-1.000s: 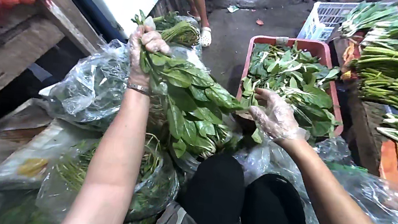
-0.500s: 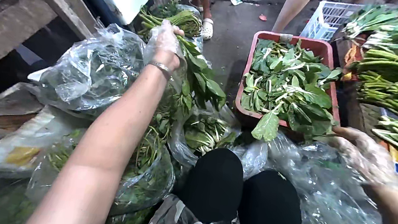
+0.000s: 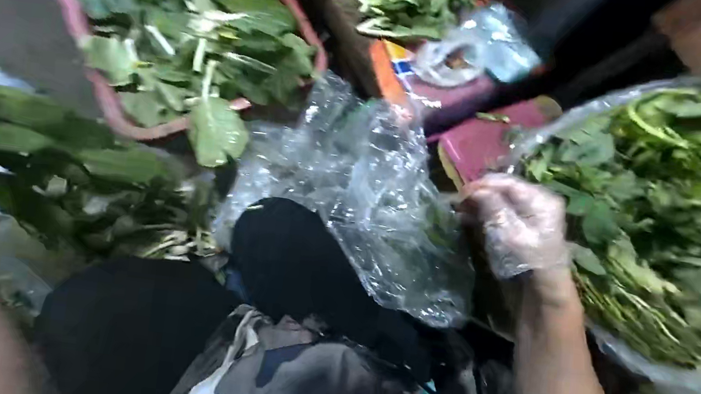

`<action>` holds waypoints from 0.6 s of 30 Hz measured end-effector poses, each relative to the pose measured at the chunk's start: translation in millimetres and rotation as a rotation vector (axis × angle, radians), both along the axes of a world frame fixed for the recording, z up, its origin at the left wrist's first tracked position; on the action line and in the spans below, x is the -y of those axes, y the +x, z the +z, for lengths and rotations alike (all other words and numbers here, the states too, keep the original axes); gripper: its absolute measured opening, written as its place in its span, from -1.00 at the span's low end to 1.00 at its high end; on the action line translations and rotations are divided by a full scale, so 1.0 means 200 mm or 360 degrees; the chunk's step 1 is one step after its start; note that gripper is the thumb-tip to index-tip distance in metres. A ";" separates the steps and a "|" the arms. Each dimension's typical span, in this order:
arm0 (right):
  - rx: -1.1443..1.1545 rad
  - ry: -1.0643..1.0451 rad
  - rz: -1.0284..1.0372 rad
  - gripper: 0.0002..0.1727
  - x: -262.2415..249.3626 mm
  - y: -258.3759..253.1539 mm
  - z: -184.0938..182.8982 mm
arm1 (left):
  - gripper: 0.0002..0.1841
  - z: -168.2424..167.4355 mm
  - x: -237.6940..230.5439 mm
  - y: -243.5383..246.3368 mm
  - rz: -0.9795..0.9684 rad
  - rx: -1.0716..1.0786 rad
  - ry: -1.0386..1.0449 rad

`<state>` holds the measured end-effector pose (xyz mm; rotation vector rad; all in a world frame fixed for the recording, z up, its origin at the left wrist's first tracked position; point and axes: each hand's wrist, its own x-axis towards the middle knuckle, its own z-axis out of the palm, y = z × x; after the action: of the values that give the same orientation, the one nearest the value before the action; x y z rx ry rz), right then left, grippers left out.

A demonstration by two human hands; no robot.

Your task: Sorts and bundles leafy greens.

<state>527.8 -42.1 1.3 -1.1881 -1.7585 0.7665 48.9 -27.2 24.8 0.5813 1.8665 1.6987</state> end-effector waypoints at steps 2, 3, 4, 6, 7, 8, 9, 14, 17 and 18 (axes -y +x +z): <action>0.0024 -0.0240 0.0198 -0.80 0.09 0.02 -0.08 | -0.71 -0.18 -0.15 -0.06 -0.0215 -0.0271 -0.0537; 0.0044 -0.0402 0.0293 -0.77 0.14 0.00 -0.11 | -0.66 -0.23 -0.22 -0.06 -0.0194 -0.0331 -0.0616; 0.0062 -0.0612 0.0409 -0.72 0.17 -0.04 -0.12 | -0.67 -0.27 -0.25 -0.05 -0.0175 -0.0375 -0.0580; 0.0172 -0.0948 0.0725 -0.64 0.20 -0.11 -0.16 | -0.69 -0.38 -0.21 -0.19 -0.0437 -0.0532 -0.0307; 0.0305 -0.1089 0.0805 -0.62 0.20 -0.13 -0.18 | -0.67 -0.42 -0.20 -0.24 -0.0500 -0.0617 -0.0214; 0.0484 -0.1224 0.0724 -0.58 0.19 -0.14 -0.18 | -0.66 -0.43 -0.20 -0.26 -0.0539 -0.0788 -0.0209; 0.0654 -0.1289 0.0462 -0.50 0.17 -0.13 -0.19 | -0.57 -0.43 -0.19 -0.27 -0.0578 -0.1033 -0.0319; 0.1057 -0.1465 -0.0891 -0.32 0.13 0.02 -0.20 | -0.54 -0.47 -0.16 -0.33 -0.0641 -0.1170 -0.0282; 0.0882 -0.1129 -0.1059 -0.45 0.15 0.01 -0.20 | -0.59 -0.48 -0.16 -0.34 -0.0702 -0.1119 -0.0070; 0.0801 -0.1034 -0.0986 -0.49 0.16 -0.01 -0.21 | -0.61 -0.48 -0.16 -0.34 -0.0704 -0.1083 -0.0036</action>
<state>525.7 -73.7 -41.2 -2.3883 -1.3811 0.7044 -19.1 4.8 -71.2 1.5820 1.9661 1.2643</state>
